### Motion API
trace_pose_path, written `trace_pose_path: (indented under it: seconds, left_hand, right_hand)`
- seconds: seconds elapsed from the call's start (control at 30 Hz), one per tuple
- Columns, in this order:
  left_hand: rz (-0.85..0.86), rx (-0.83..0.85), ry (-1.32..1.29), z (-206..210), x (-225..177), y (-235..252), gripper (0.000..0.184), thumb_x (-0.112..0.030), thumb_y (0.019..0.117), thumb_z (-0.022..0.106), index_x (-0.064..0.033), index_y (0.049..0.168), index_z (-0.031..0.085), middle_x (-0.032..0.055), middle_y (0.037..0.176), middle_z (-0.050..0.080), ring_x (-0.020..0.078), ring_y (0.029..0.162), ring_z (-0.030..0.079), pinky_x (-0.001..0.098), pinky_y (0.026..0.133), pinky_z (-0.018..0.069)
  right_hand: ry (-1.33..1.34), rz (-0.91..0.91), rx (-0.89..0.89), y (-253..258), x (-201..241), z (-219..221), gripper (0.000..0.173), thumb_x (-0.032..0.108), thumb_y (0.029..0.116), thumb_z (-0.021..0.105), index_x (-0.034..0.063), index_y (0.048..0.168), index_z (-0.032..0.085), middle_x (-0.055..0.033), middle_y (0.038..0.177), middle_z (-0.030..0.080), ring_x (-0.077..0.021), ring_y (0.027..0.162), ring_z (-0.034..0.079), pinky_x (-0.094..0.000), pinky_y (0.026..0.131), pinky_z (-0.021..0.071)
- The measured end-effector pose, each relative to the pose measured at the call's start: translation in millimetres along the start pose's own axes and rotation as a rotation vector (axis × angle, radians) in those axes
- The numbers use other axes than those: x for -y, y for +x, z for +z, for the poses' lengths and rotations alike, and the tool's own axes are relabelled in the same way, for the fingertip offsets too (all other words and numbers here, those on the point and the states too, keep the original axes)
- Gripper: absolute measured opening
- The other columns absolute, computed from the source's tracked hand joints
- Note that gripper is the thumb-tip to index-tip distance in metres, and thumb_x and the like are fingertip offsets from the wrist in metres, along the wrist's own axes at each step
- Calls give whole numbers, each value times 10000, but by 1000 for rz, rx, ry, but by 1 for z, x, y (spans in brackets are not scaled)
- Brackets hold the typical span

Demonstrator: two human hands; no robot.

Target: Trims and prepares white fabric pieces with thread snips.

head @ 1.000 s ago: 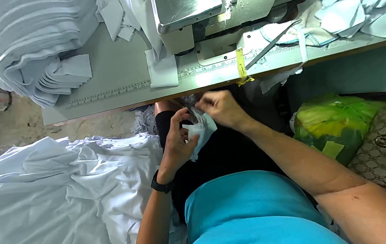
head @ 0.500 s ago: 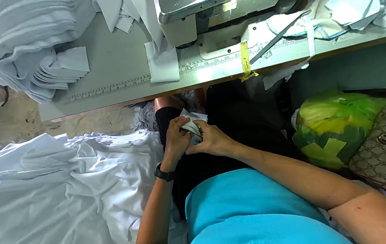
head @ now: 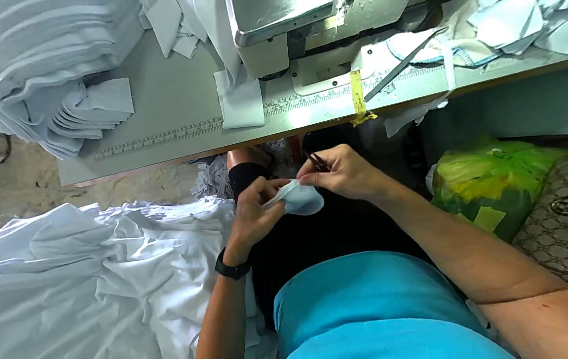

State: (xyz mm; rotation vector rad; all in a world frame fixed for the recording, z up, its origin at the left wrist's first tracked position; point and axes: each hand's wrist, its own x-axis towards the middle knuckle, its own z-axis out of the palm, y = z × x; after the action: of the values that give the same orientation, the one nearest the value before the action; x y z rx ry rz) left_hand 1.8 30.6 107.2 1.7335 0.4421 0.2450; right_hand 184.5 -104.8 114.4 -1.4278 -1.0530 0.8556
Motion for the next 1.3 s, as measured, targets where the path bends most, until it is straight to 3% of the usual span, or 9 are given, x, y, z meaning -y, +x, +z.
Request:
trace_pose_path:
  seconds: [0.1,0.27,0.43,0.57,0.6,0.73,1.13,1.2,1.3]
  left_hand:
    - [-82,129,-113,3,-17,0,377,27,883,699,-85,1166,476,10,1032,724,91,890,722,285,768,617]
    - [-54,101,-36,3,-6,-5,278,18,885,706,-74,1112,573,-27,910,705,25,743,668,211,674,577]
    - [-32,228,55,9,2,-7,305,-28,944,654,-38,1247,689,39,1190,709,23,852,663,206,746,566]
    - [28,149,127,12,1,-2,520,-2,893,687,-66,1400,591,71,1345,615,34,793,623,204,650,546]
    - [37,136,155,11,0,-1,570,6,882,692,-85,1430,565,66,1357,601,30,755,600,197,615,528]
    - [81,120,255,11,0,2,646,29,853,693,-53,1468,512,104,1369,572,52,722,569,205,583,504]
    - [189,162,349,20,-4,9,709,31,835,695,-19,1502,459,153,1441,520,79,721,560,217,564,486]
    - [129,114,358,16,-4,11,809,28,814,727,-42,1541,378,149,1487,478,82,675,550,246,548,484]
    - [-82,7,342,10,-2,16,1084,47,782,792,-129,1634,145,154,1613,313,94,583,583,304,551,550]
  right_hand:
    - [89,-3,27,5,11,2,54,-32,878,691,1,837,707,53,684,628,85,594,520,-92,568,436]
    - [73,76,64,9,3,4,72,-42,900,669,-14,839,695,44,656,605,65,574,506,-111,564,430]
    - [-24,69,-50,14,2,4,87,-2,928,667,7,845,695,40,671,599,53,581,508,-114,569,432]
    - [-423,158,-35,8,-5,-8,442,416,1002,630,14,1180,665,-121,942,683,-245,791,651,-475,695,519]
    - [-405,246,16,4,-3,-13,440,429,1040,561,37,1226,634,-108,920,664,-250,786,640,-493,694,504]
    - [108,487,172,-11,4,-17,126,128,1054,548,41,1088,633,16,735,567,-19,536,454,-173,493,377]
    - [137,556,237,10,13,-9,140,32,983,652,-1,849,674,2,625,549,-16,462,413,-165,443,333]
    - [-17,488,200,9,13,-15,188,66,988,649,19,808,673,7,612,532,-28,483,430,-188,468,357]
    - [-360,466,138,7,8,-27,232,209,955,735,7,1060,694,-109,870,662,-214,780,628,-436,729,515]
